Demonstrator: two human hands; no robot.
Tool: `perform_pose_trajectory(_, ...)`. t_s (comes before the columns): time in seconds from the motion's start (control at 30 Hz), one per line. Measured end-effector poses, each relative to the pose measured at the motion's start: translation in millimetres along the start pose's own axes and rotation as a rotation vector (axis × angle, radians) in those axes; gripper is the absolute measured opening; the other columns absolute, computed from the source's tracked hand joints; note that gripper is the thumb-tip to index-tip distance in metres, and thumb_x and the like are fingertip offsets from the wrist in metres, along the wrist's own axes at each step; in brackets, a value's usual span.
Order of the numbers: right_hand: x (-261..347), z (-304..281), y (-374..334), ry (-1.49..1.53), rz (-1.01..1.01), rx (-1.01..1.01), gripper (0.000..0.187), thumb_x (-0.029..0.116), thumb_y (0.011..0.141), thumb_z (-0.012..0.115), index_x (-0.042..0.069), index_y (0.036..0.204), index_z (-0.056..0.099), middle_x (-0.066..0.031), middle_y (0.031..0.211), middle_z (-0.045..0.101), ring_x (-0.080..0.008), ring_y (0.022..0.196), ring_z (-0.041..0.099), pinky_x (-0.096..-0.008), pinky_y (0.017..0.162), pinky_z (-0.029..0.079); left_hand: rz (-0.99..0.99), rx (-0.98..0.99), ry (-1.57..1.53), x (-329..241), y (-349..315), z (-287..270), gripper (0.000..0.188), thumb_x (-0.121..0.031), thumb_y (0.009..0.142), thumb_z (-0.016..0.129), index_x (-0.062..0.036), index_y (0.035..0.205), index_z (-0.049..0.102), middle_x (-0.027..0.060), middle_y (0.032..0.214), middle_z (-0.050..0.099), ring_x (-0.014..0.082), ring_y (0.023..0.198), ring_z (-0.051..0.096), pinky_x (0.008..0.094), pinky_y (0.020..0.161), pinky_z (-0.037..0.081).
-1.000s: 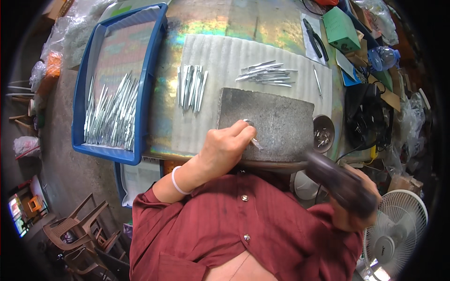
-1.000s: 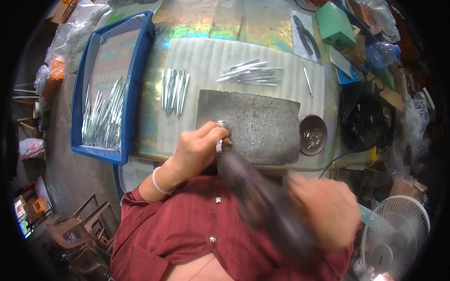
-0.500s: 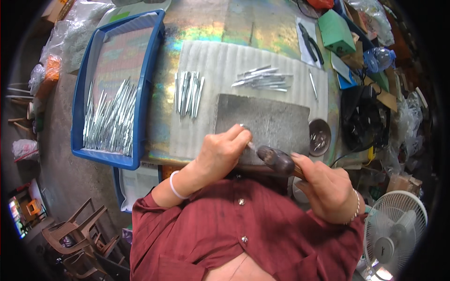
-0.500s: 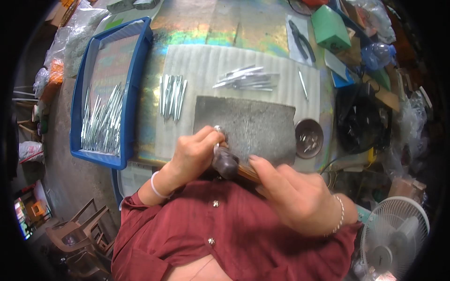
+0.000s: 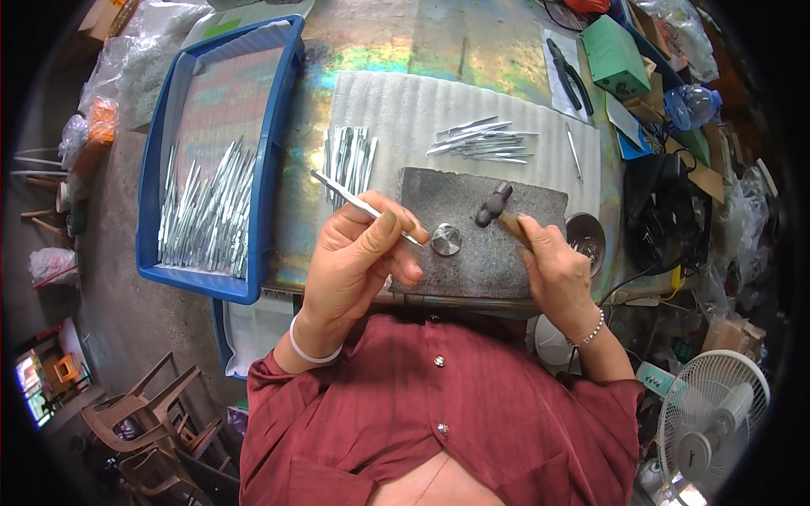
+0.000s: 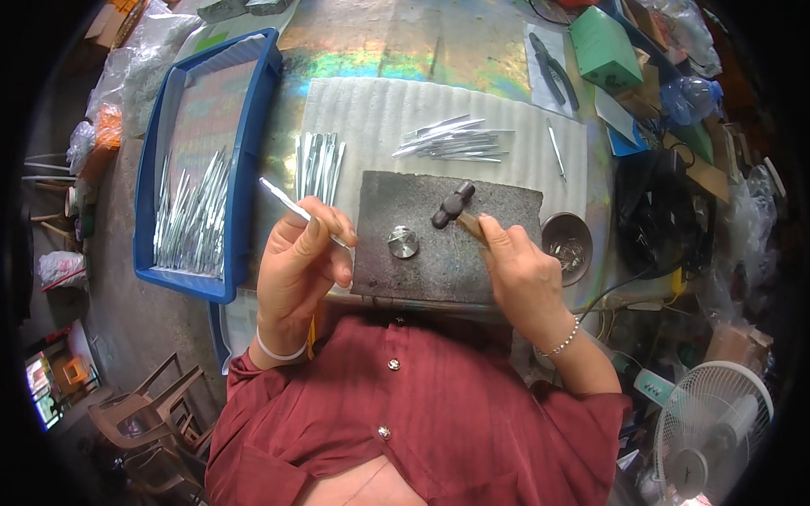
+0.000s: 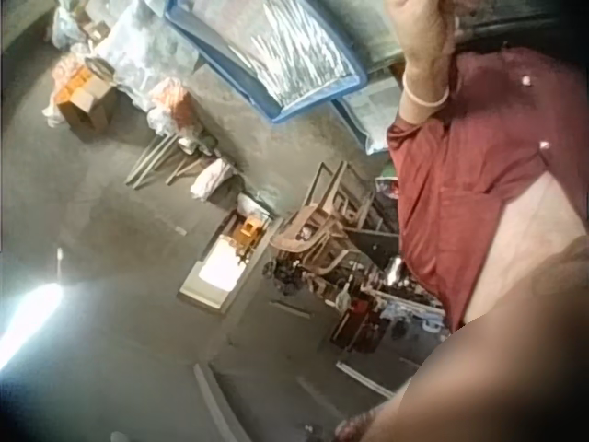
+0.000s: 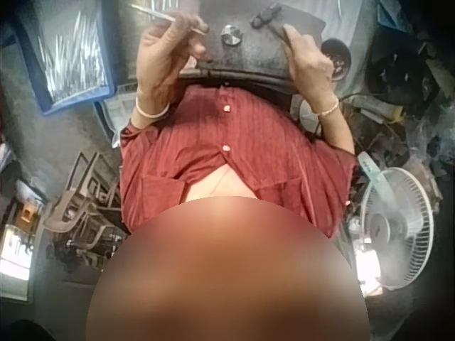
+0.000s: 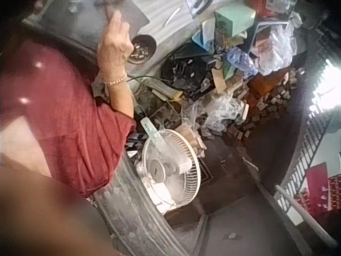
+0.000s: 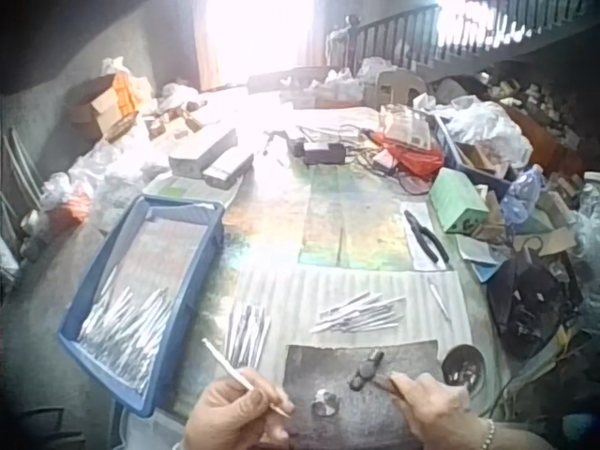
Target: Manually stamping identifiers or patterns onto metal strips using a punch tool and hammer at a workbench.
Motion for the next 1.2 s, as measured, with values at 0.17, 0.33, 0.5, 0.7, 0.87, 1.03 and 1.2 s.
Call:
perform_pose_trajectory(0.17, -10.8, -3.0, 8.7, 0.079, -0.017, 0.119, 0.037, 0.009, 0.081, 0.064, 0.004, 0.117, 0.055, -0.0129, 0.088, 0.057, -0.0276, 0.08, 0.06, -0.0382, 0.064, 0.049, -0.019, -0.035, 0.034, 4.1, 5.3, -2.1, 0.015, -0.013, 0.095, 0.053, 0.0005, 0.1, 0.056, 0.0143, 0.089, 0.064, 0.0146, 0.058, 0.062, 0.0227, 0.052, 0.053)
perform_pose_trajectory(0.33, -91.4, -14.4, 45.7, 0.142, 0.308, -0.065, 0.031, 0.011, 0.086, 0.058, 0.001, 0.114, 0.053, -0.0179, 0.094, 0.06, -0.034, 0.083, 0.06, -0.0412, 0.071, 0.047, 0.0, -0.049, 0.196, 0.1, 7.1, 12.9, 0.028, -0.006, 0.091, 0.057, -0.001, 0.117, 0.047, 0.0132, 0.083, 0.065, 0.0122, 0.052, 0.057, 0.0207, 0.047, 0.045)
perform_pose_trajectory(0.5, -179.0, 19.5, 81.0, -0.131, 0.313, -0.113, 0.026, 0.013, 0.082, 0.059, 0.001, 0.104, 0.052, -0.0224, 0.097, 0.061, -0.0389, 0.093, 0.06, -0.0463, 0.076, 0.049, 0.109, -0.13, 0.618, -7.6, -6.1, 29.6, 0.025, -0.008, 0.093, 0.051, 0.0009, 0.115, 0.044, 0.0139, 0.076, 0.062, 0.0122, 0.052, 0.054, 0.0182, 0.046, 0.043)
perform_pose_trajectory(0.7, -202.2, 34.6, 108.6, -0.317, 0.36, -0.024, 0.017, 0.005, 0.079, 0.051, -0.002, 0.094, 0.049, -0.0318, 0.091, 0.059, -0.0424, 0.086, 0.063, -0.0485, 0.073, 0.052, 0.341, -0.006, 0.928, -20.8, -18.6, 31.7, 0.038, -0.028, 0.096, 0.052, 0.0065, 0.085, 0.063, 0.0119, 0.073, 0.063, 0.012, 0.055, 0.056, 0.022, 0.052, 0.042)
perform_pose_trajectory(0.87, -157.6, -13.7, 83.2, -0.042, 0.135, -0.28, 0.015, 0.009, 0.082, 0.056, -0.002, 0.091, 0.056, -0.0197, 0.077, 0.061, -0.0357, 0.07, 0.061, -0.0415, 0.065, 0.049, 0.184, -0.04, 0.987, -14.6, -22.6, 41.7, 0.021, -0.009, 0.09, 0.056, 0.008, 0.1, 0.063, 0.0105, 0.068, 0.064, 0.0155, 0.06, 0.062, 0.024, 0.058, 0.047)
perform_pose_trajectory(1.03, -35.8, -58.6, 37.6, 0.712, 0.142, 0.0, 0.016, 0.012, 0.092, 0.055, 0.0, 0.096, 0.064, -0.0061, 0.074, 0.059, -0.0105, 0.065, 0.057, -0.0242, 0.057, 0.045, 0.191, 0.146, 1.044, -1.4, -6.4, 34.1, 0.023, -0.003, 0.091, 0.051, 0.0061, 0.109, 0.061, 0.0098, 0.075, 0.065, 0.014, 0.068, 0.062, 0.0235, 0.062, 0.047)
perform_pose_trajectory(1.2, 19.1, -32.7, 21.9, 1.016, 0.051, 0.128, 0.01, 0.006, 0.09, 0.06, -0.002, 0.095, 0.063, -0.0064, 0.079, 0.063, -0.0092, 0.064, 0.063, -0.0223, 0.055, 0.049, 0.11, 0.116, 0.793, 22.4, -0.1, 41.5, 0.028, 0.005, 0.091, 0.047, 0.0026, 0.118, 0.056, 0.0079, 0.082, 0.065, 0.0106, 0.078, 0.06, 0.0229, 0.069, 0.046)
Point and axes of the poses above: each hand's wrist, its own y-axis towards the middle knuckle, its own z-axis out of the palm, x = y × z, the point moved 2 cm from there along y, towards the middle knuckle
